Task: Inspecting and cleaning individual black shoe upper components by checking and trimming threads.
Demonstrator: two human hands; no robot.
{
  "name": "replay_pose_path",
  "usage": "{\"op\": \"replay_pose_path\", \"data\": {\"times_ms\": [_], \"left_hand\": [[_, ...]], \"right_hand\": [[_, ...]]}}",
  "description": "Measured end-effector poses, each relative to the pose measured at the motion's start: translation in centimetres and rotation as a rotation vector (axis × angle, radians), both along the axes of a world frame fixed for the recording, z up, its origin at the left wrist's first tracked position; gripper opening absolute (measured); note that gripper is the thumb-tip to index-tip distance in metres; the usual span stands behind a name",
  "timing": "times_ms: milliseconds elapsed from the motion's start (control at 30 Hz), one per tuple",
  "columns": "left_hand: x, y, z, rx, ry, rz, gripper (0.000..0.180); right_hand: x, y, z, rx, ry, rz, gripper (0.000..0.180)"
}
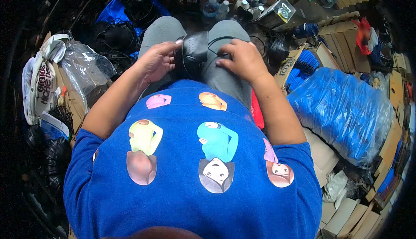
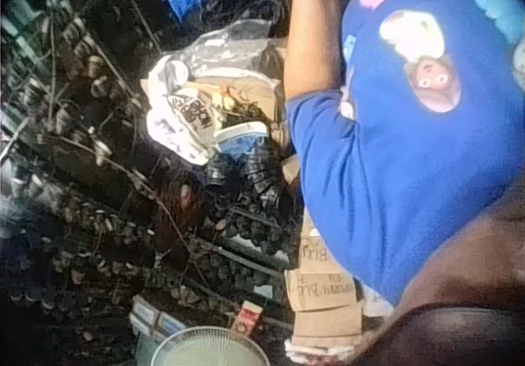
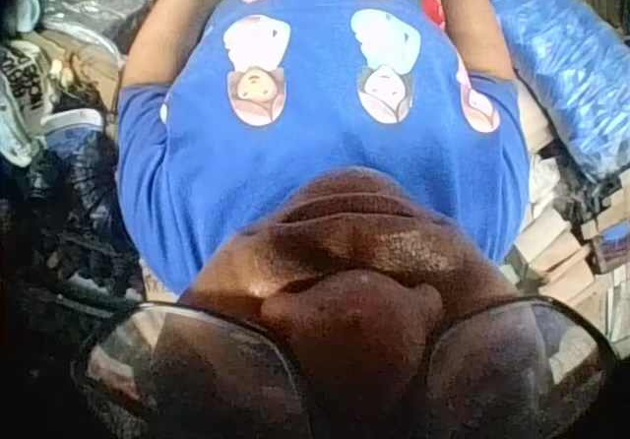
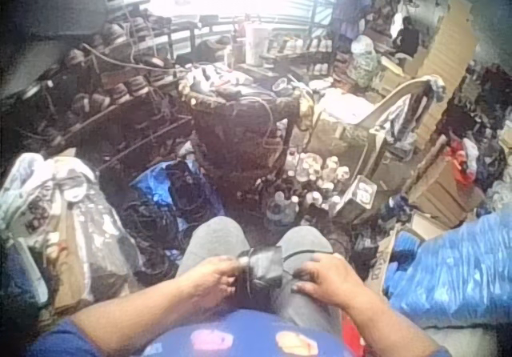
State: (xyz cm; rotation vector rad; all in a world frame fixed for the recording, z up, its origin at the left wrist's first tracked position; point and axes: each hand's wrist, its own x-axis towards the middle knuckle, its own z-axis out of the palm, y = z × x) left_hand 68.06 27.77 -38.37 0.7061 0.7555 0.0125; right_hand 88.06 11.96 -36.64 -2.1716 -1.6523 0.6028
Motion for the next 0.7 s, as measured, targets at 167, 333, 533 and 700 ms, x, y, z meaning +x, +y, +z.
{"op": "replay_pose_path", "data": {"times_ms": [167,333,533,700], "left_hand": [[0.5,-0.7,-2.3,0.009,-0.048,0.002,0.02],[1.5,-0.7,-1.9,-0.233,-0.094,0.012,0.031],[3.6,-0.6,-3.2,-0.576,-0.293,-0.007,0.035],[2.7,-0.6,-2.8,-0.625,-0.401,-0.03,0.045]], "right_hand": [[1.9,-1.1,-0.2,0.195,-0.409,-0.011,0.012],[4.7,-2.7,-1.1,0.135,-0.494,-0.258,0.011],[3.6,-1.5,-0.6,0.442,0.925,-0.743,0.017],[0.0,0.0,0.3,-0.026,0.228,-0.09,0.032]]}}
